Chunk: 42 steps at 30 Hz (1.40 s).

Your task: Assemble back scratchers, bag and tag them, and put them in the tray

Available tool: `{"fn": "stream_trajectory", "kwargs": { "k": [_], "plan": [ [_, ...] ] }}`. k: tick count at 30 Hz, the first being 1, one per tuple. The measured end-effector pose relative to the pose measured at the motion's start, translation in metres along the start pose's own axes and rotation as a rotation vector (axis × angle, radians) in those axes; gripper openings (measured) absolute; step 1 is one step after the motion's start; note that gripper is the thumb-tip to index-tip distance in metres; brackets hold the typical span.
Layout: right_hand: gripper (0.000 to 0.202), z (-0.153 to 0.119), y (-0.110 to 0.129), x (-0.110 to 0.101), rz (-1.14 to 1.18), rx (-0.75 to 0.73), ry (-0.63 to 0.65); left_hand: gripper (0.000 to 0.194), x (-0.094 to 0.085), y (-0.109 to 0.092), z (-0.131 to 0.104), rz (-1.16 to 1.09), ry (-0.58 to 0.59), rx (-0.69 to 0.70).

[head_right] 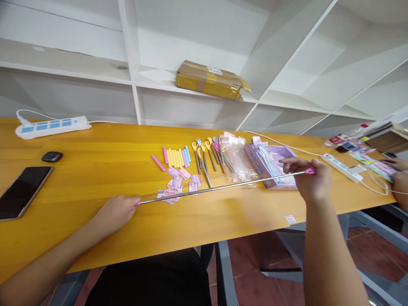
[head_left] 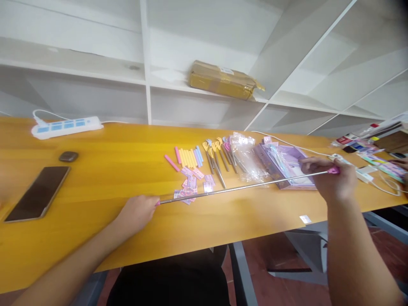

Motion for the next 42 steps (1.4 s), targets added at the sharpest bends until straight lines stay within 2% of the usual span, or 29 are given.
{"fn": "stream_trajectory", "kwargs": {
  "k": [3, 5, 12, 19, 25, 30, 34, 38, 42],
  "plan": [
    [0.054, 0.000, -0.004, 0.003, 0.118, 0.097, 0.122, 0.033, 0.001, 0.001, -0.001, -0.011, 0.003, -0.009],
    [0.054, 0.000, -0.006, 0.003, 0.124, 0.111, 0.139, 0.034, 0.002, 0.002, -0.001, -0.021, 0.007, -0.015],
    [0.055, 0.001, -0.001, 0.001, 0.153, 0.003, 0.070, 0.035, 0.002, 0.001, -0.002, -0.022, -0.005, 0.002],
    [0.054, 0.001, 0.018, 0.017, 0.213, 0.080, -0.044, 0.034, 0.002, 0.003, -0.001, 0.002, 0.003, 0.002],
    [0.053, 0.004, 0.017, 0.024, 0.310, 0.049, -0.017, 0.035, 0.000, 0.008, -0.001, 0.011, 0.001, -0.027],
    [0.057, 0.005, 0.012, 0.031, 0.323, 0.104, 0.030, 0.037, 0.000, 0.011, -0.001, 0.030, -0.003, -0.034],
    [0.052, 0.004, 0.016, 0.041, 0.309, 0.091, 0.097, 0.040, -0.003, 0.011, 0.000, 0.022, 0.004, -0.044],
    [0.052, 0.006, 0.018, 0.053, 0.337, 0.059, 0.096, 0.038, -0.005, 0.011, 0.000, 0.005, -0.008, -0.058],
    [0.050, 0.017, 0.023, 0.086, 0.416, 0.016, 0.158, 0.033, 0.000, 0.009, 0.000, -0.038, -0.018, -0.063]
  ]
}}
Point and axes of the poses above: each hand's wrist, its own z-axis towards the middle knuckle, its own x-axis out of the palm, y = z × x, the point moved 2 cm from there along z, towards the middle knuckle, and after that the axes turned 6 degrees about -z, right-handed, at the moved point
